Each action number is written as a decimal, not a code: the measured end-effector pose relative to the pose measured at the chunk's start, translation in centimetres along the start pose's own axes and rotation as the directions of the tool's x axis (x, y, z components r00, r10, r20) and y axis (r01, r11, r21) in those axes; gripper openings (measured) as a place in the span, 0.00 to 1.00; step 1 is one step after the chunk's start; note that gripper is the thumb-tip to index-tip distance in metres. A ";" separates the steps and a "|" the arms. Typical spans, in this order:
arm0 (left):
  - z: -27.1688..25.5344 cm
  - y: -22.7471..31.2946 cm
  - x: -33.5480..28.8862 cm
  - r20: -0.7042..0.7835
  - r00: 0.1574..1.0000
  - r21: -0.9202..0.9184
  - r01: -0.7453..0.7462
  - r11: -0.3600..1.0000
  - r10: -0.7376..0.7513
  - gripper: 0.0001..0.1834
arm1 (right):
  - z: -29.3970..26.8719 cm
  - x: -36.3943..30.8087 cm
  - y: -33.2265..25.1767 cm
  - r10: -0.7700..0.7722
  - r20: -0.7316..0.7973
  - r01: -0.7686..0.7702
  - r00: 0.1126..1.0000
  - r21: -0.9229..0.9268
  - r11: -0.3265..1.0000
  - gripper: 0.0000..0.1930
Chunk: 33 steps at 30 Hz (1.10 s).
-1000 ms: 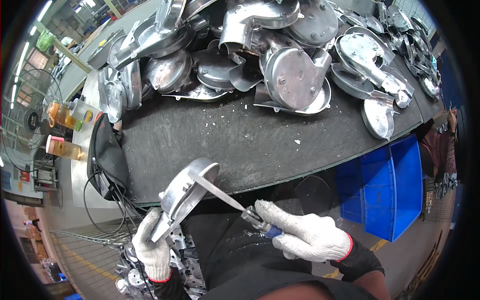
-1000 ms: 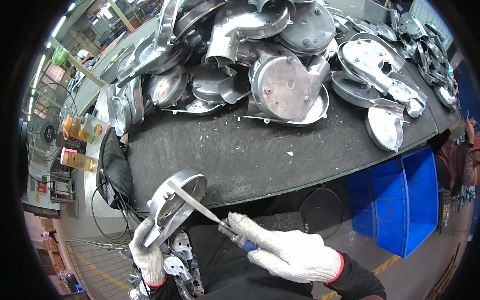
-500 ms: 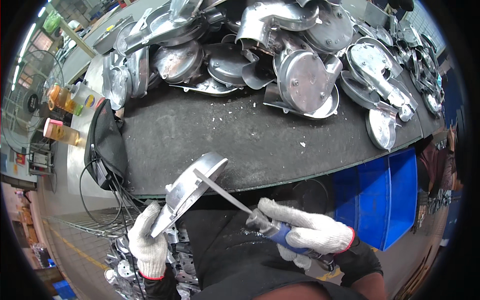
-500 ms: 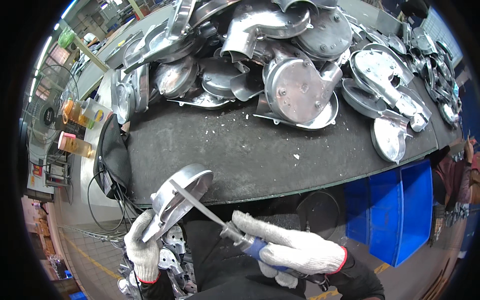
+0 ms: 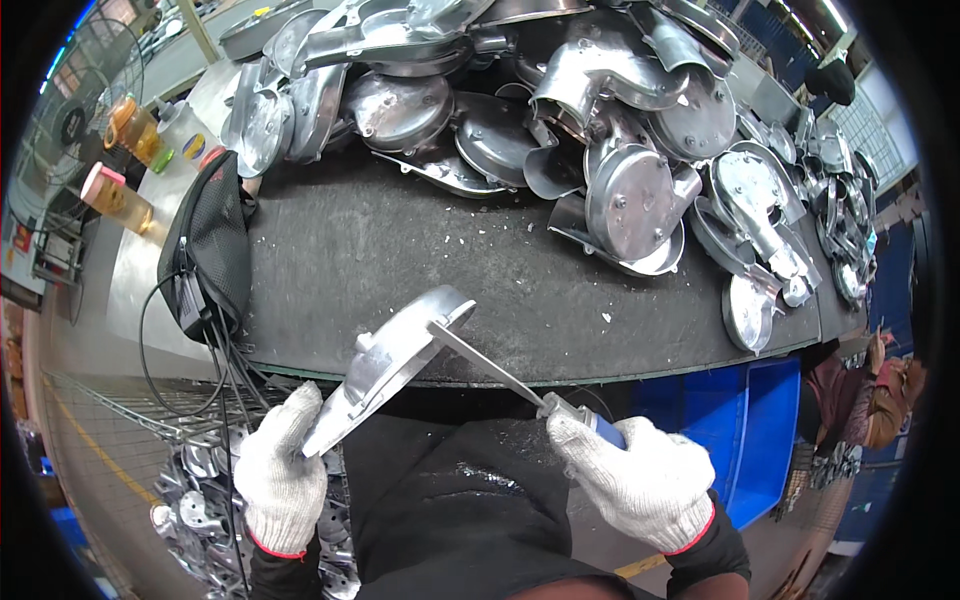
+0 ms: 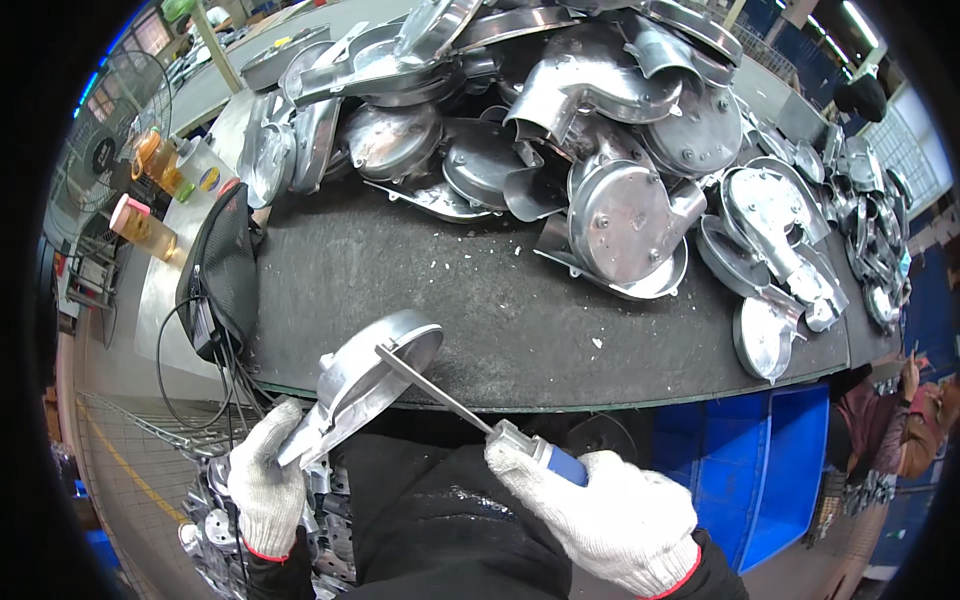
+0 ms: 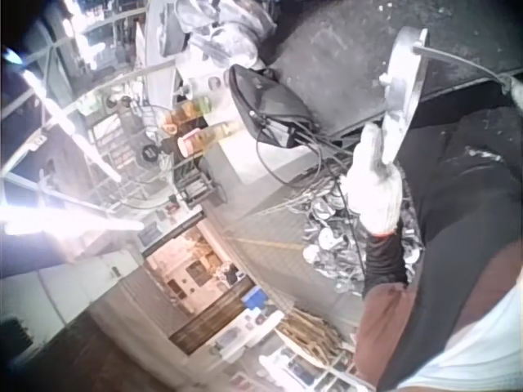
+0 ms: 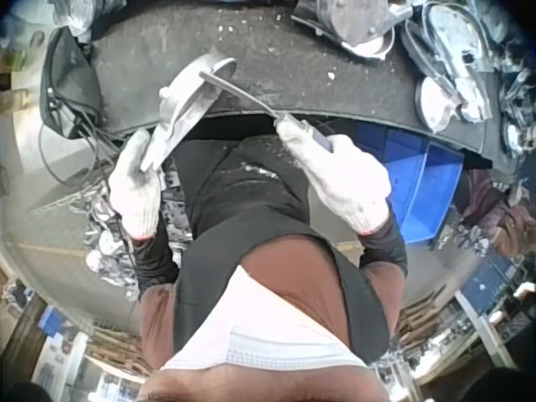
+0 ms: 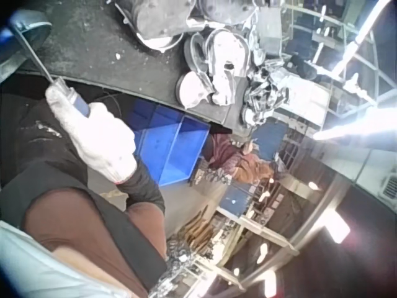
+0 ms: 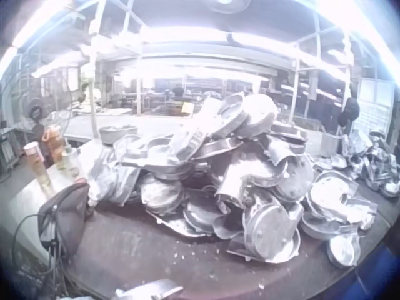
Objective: The person deburrs metal casing parts, filing the edges and inner surfaces of each piece using a handheld power file tool.
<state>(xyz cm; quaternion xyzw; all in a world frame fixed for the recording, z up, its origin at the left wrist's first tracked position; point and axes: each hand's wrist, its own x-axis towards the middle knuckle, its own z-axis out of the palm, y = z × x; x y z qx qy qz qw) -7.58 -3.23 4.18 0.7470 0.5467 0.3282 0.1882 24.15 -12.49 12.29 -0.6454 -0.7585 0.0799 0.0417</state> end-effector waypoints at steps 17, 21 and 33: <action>-0.6 1.6 -0.2 0.025 1.000 0.207 -0.015 0.978 0.010 0.32 | -0.4 0.2 3.0 0.055 0.671 -0.634 0.739 0.666 0.392 0.38; -0.9 2.3 0.1 0.075 0.996 0.293 -0.063 0.954 0.043 0.34 | -0.3 -0.1 3.0 0.076 0.591 -0.531 0.803 0.653 0.540 0.38; -1.7 5.1 1.6 0.119 0.993 0.363 -0.042 0.931 -0.001 0.25 | -0.6 -0.2 2.6 0.117 0.626 -0.553 0.771 0.566 0.612 0.38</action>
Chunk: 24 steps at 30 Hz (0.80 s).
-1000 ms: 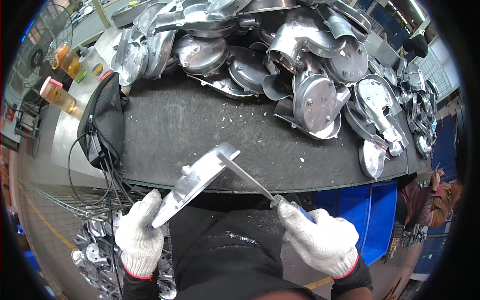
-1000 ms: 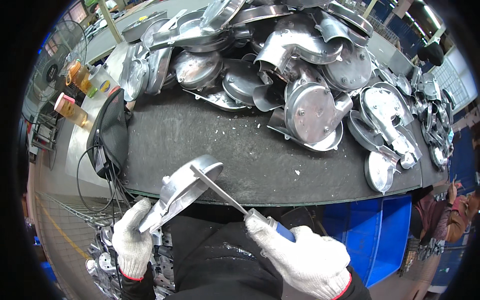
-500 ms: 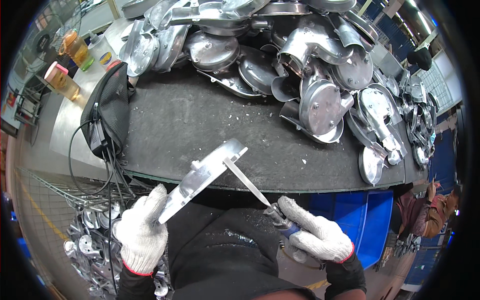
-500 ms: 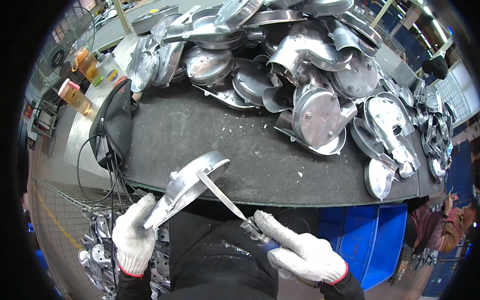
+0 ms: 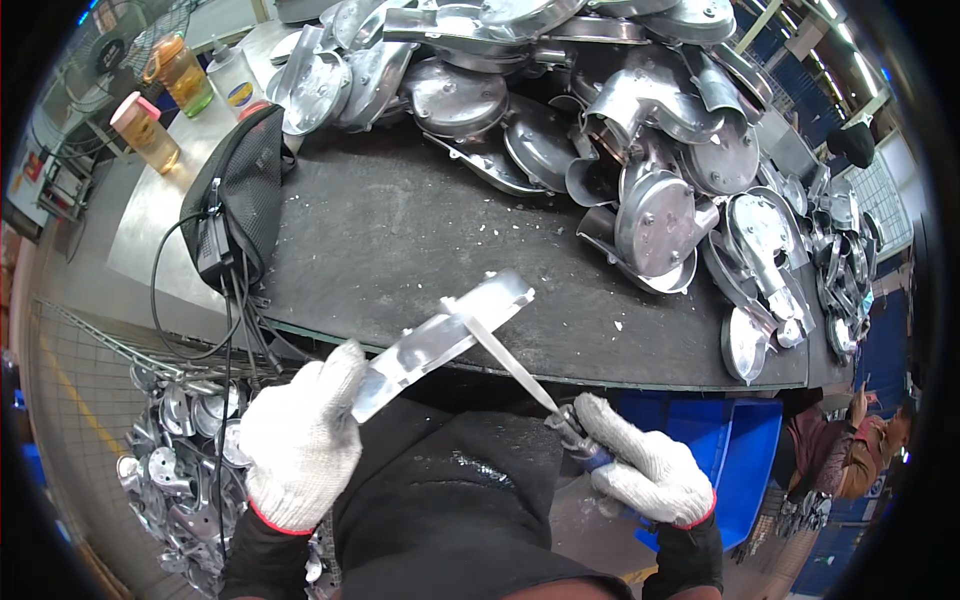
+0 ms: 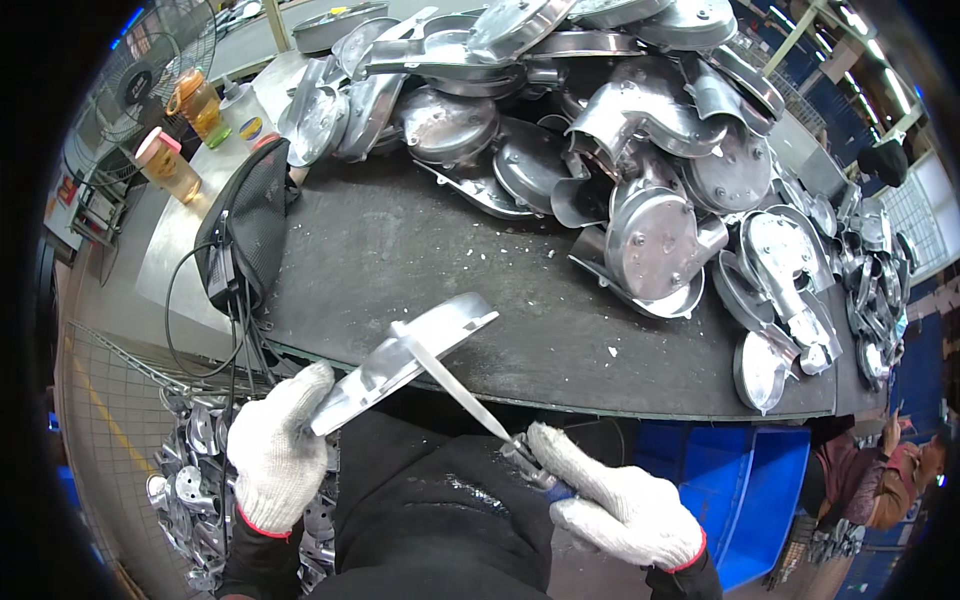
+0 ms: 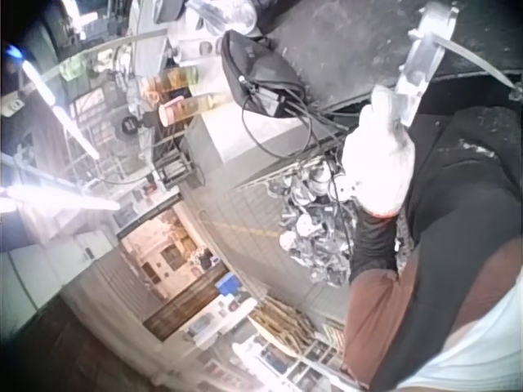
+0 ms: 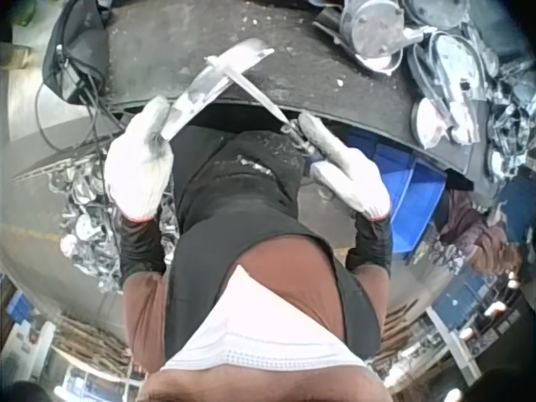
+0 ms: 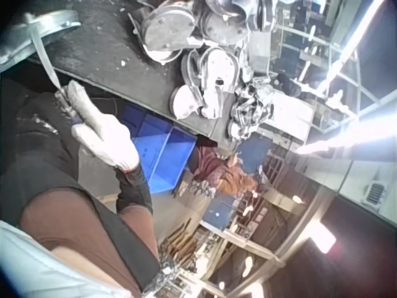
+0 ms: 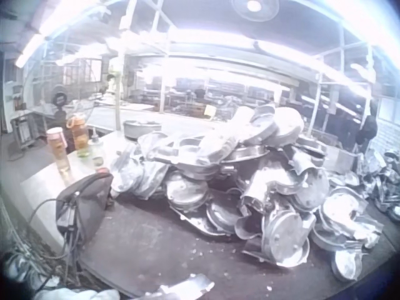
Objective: The person deburrs metal casing parts, filing the edges and inner surfaces of each piece using a handheld power file tool.
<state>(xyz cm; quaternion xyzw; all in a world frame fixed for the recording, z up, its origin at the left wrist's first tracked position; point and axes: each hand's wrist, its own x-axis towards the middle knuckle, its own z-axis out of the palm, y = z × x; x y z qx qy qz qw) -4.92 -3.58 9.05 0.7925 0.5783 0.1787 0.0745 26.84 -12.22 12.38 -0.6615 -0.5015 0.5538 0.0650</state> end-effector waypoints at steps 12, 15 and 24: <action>-0.1 1.1 1.3 0.034 0.999 -0.028 -0.034 0.999 0.035 0.22 | 1.9 1.1 0.1 -0.198 0.082 0.201 0.977 -0.037 0.979 0.36; -0.2 1.2 1.4 0.017 0.997 -0.001 -0.076 0.997 0.076 0.22 | 2.0 1.5 -0.9 -0.081 0.131 0.078 0.988 0.031 0.996 0.37; -0.6 2.2 1.6 0.080 0.989 0.091 -0.132 0.987 0.125 0.25 | 2.0 1.0 -0.4 -0.021 0.241 -0.010 0.970 0.129 0.992 0.38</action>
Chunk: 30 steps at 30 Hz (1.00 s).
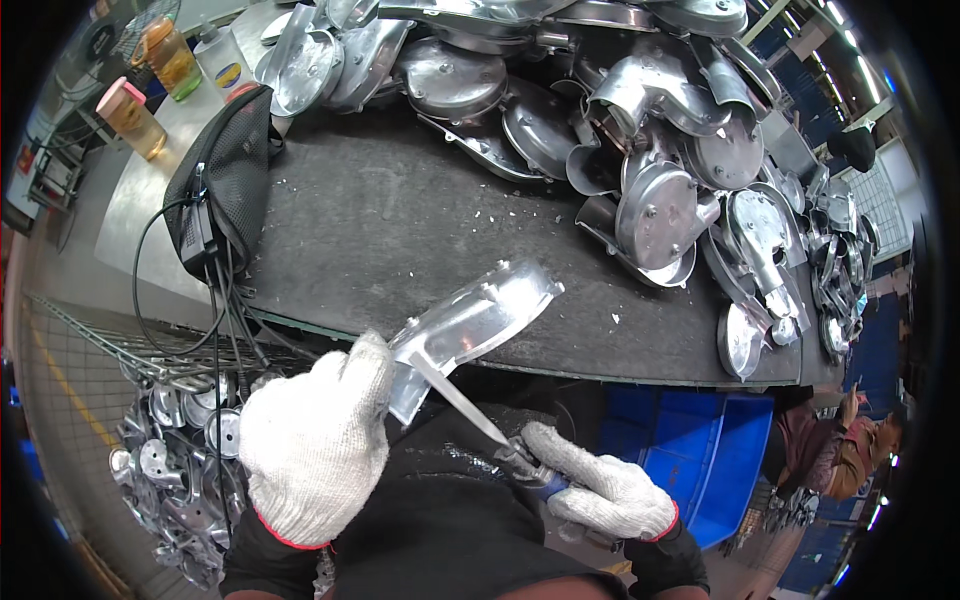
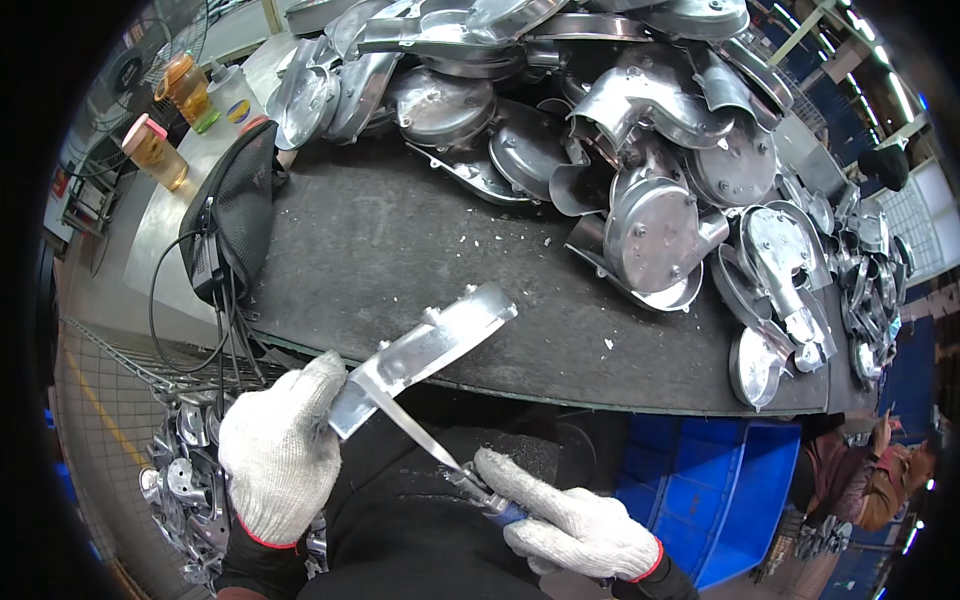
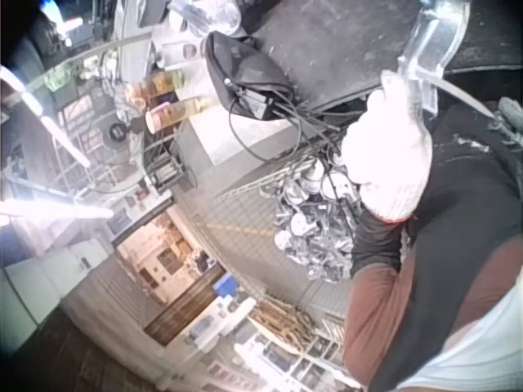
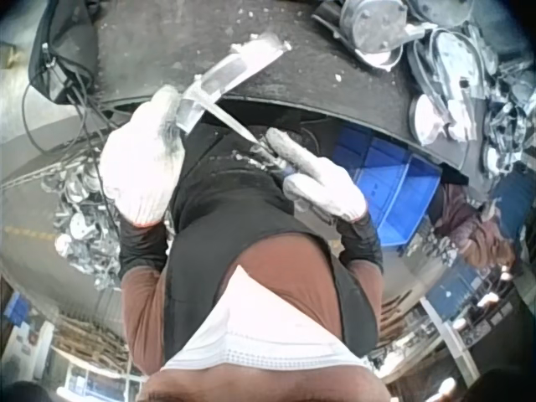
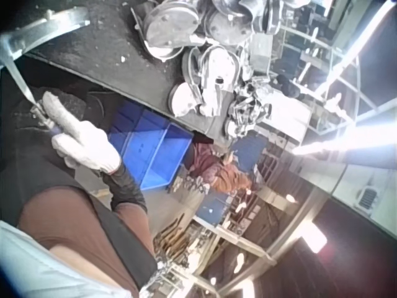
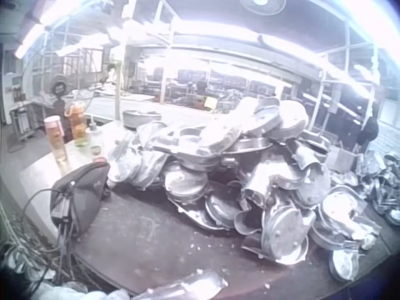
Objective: The person deburrs metal casing parts, filing the edges and inner surfaces of each piece using a handheld power file tool.
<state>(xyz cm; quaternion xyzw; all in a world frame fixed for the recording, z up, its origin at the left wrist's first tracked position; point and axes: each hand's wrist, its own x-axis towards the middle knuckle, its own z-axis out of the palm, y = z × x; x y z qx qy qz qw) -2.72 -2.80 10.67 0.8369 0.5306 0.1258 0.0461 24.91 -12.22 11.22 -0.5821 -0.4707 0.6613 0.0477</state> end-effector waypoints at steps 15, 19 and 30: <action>-0.7 0.5 0.7 0.037 0.999 0.084 -0.030 0.996 0.027 0.21 | 3.7 -0.1 0.1 -0.576 -0.443 -0.217 0.687 -0.882 0.419 0.34; -0.7 0.9 0.6 0.085 0.991 0.014 0.105 0.994 -0.105 0.25 | 3.7 -0.2 0.3 -0.609 -0.412 -0.170 0.677 -0.893 0.416 0.33; 0.2 0.0 0.1 -0.014 1.000 0.036 -0.005 0.999 0.005 0.22 | -0.1 -0.3 0.5 0.069 0.013 -0.070 0.998 0.281 0.957 0.38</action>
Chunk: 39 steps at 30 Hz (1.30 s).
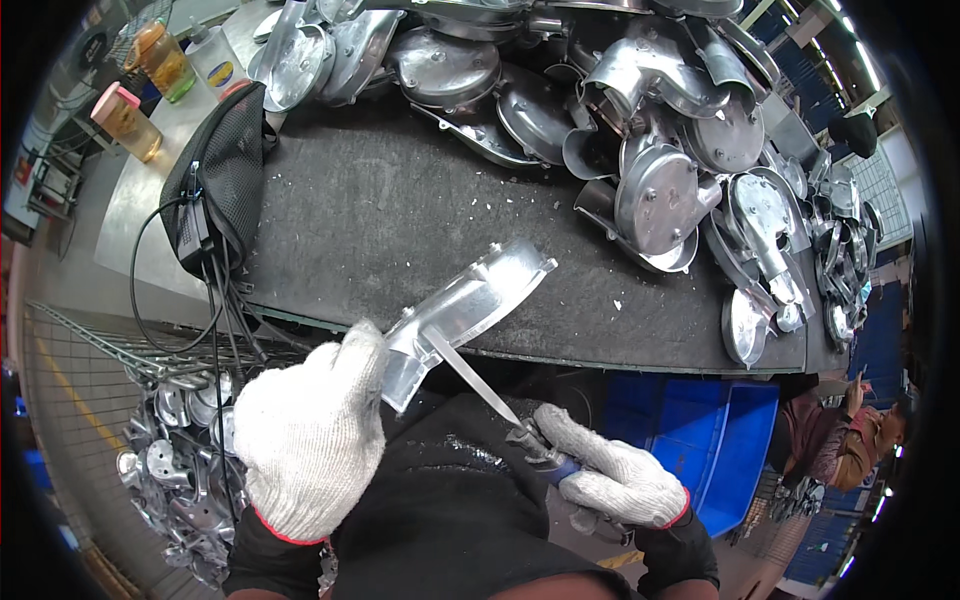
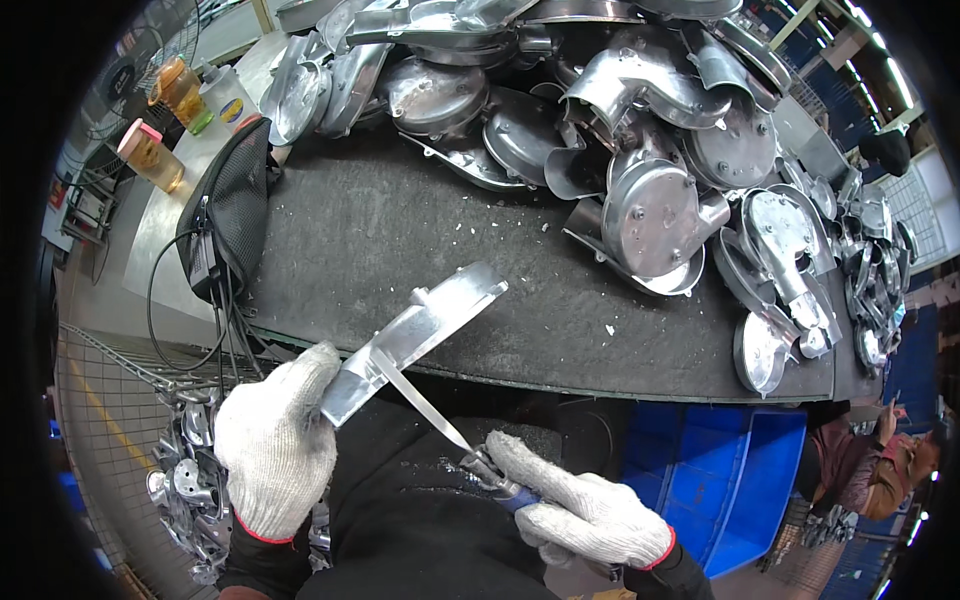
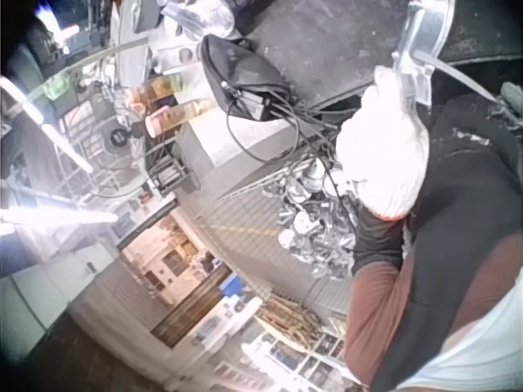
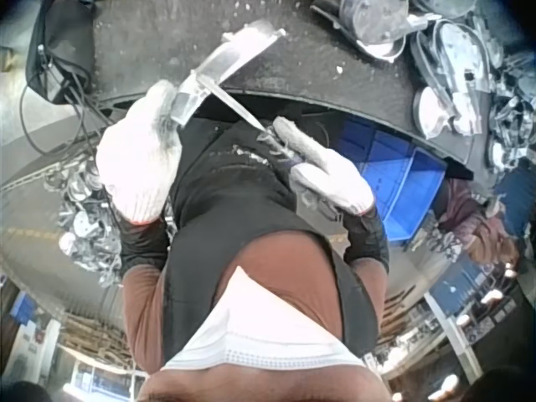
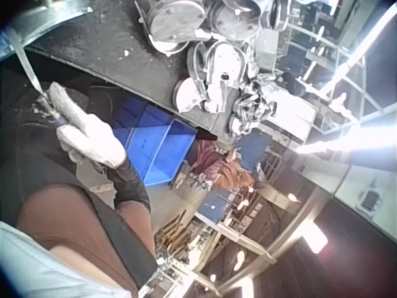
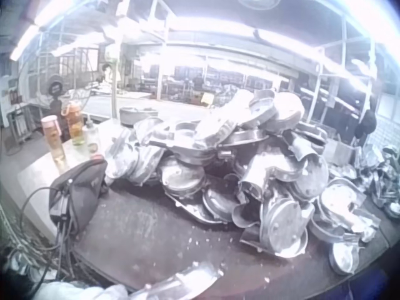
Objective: The person deburrs metal casing parts, filing the edges and inner surfaces of each piece using a handheld power file tool.
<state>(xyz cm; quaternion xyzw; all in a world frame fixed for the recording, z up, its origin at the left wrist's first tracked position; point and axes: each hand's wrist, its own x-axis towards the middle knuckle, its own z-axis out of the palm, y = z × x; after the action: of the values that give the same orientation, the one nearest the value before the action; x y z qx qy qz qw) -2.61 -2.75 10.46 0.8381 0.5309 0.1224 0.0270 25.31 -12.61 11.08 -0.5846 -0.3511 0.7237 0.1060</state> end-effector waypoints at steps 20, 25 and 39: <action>-0.3 0.3 -0.2 0.013 0.997 -0.031 0.078 0.997 -0.077 0.20 | 3.4 0.5 1.9 -0.649 -0.163 0.147 0.744 -0.906 0.396 0.31; -0.3 0.3 -0.3 0.010 0.996 -0.067 0.095 0.993 -0.094 0.20 | 4.1 0.4 2.0 -0.714 -0.207 -0.116 0.668 -0.978 0.175 0.29; 0.9 -0.6 -1.8 -0.009 0.991 -0.106 0.134 0.985 -0.136 0.28 | 3.1 0.4 1.7 -0.682 -0.198 0.276 0.704 -0.808 0.520 0.31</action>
<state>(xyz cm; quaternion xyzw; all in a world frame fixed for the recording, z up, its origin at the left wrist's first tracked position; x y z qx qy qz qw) -3.69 -4.03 9.20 0.7966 0.5795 0.1551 0.0751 22.80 -14.82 9.92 -0.6135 -0.7205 0.2839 0.1542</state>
